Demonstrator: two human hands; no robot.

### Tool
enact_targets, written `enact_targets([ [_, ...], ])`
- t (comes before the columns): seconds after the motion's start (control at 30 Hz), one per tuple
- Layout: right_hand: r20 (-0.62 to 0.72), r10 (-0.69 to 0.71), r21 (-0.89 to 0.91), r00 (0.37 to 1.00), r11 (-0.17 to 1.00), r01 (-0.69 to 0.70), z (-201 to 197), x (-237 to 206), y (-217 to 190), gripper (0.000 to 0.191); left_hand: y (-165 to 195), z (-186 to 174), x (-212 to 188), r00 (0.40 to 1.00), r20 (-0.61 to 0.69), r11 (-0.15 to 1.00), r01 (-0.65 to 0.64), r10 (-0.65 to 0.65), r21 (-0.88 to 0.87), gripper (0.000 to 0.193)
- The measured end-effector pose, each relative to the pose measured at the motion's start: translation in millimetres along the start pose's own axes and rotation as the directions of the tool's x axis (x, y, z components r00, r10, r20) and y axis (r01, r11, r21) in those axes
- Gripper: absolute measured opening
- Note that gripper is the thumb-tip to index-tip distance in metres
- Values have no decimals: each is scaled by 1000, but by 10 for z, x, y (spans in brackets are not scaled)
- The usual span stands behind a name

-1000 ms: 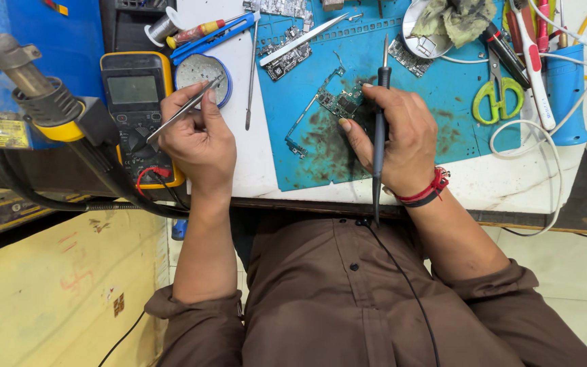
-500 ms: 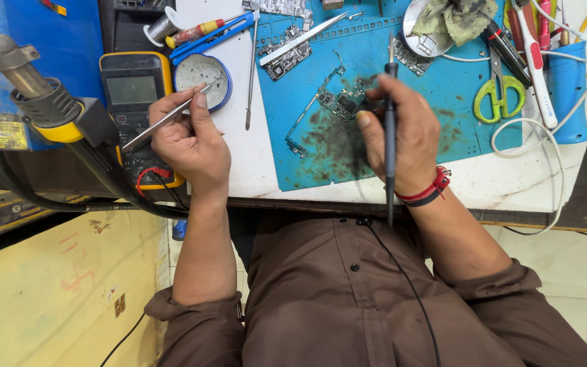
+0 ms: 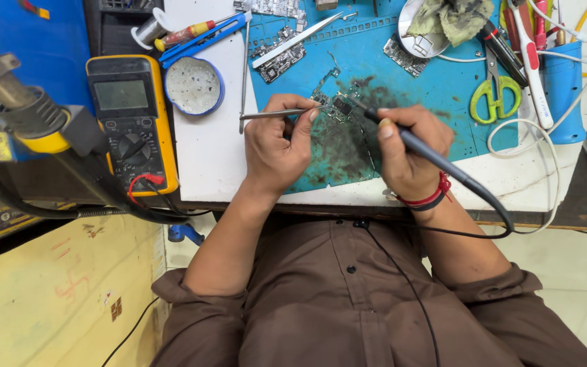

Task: The person uses a soldering iron and tweezers to reflow solder on a small circuit board. They repeatedly heat specific points on the board while holding it steady with tweezers, occasionally adjusting the board's position on the work mat.

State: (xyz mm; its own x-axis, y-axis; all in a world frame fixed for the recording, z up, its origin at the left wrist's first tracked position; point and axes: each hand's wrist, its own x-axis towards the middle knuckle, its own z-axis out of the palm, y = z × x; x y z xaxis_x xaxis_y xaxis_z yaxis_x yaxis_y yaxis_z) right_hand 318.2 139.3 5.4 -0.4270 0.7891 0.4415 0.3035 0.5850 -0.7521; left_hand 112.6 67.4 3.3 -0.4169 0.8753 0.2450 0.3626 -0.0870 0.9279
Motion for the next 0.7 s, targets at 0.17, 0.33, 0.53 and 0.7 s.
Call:
enact_targets([
  [0.17,88,-55,0,995,998,55,-66,159,54,9,33,155,106,999,-18,995,31,-29,92,5],
  [0.33,114,-88,36,990,996,84,18,178,69,9,-43,151,80,999,-43,993,23,-18,112,6],
  [0.53,151,-84,26,985,996,81,68,175,113,8,-101,171,57,998,-57,992,35,-28,125,6],
  [0.7,159,-80,41,984,996,75,62,205,146,7,-116,194,89,998,-61,995,29,-23,94,6],
])
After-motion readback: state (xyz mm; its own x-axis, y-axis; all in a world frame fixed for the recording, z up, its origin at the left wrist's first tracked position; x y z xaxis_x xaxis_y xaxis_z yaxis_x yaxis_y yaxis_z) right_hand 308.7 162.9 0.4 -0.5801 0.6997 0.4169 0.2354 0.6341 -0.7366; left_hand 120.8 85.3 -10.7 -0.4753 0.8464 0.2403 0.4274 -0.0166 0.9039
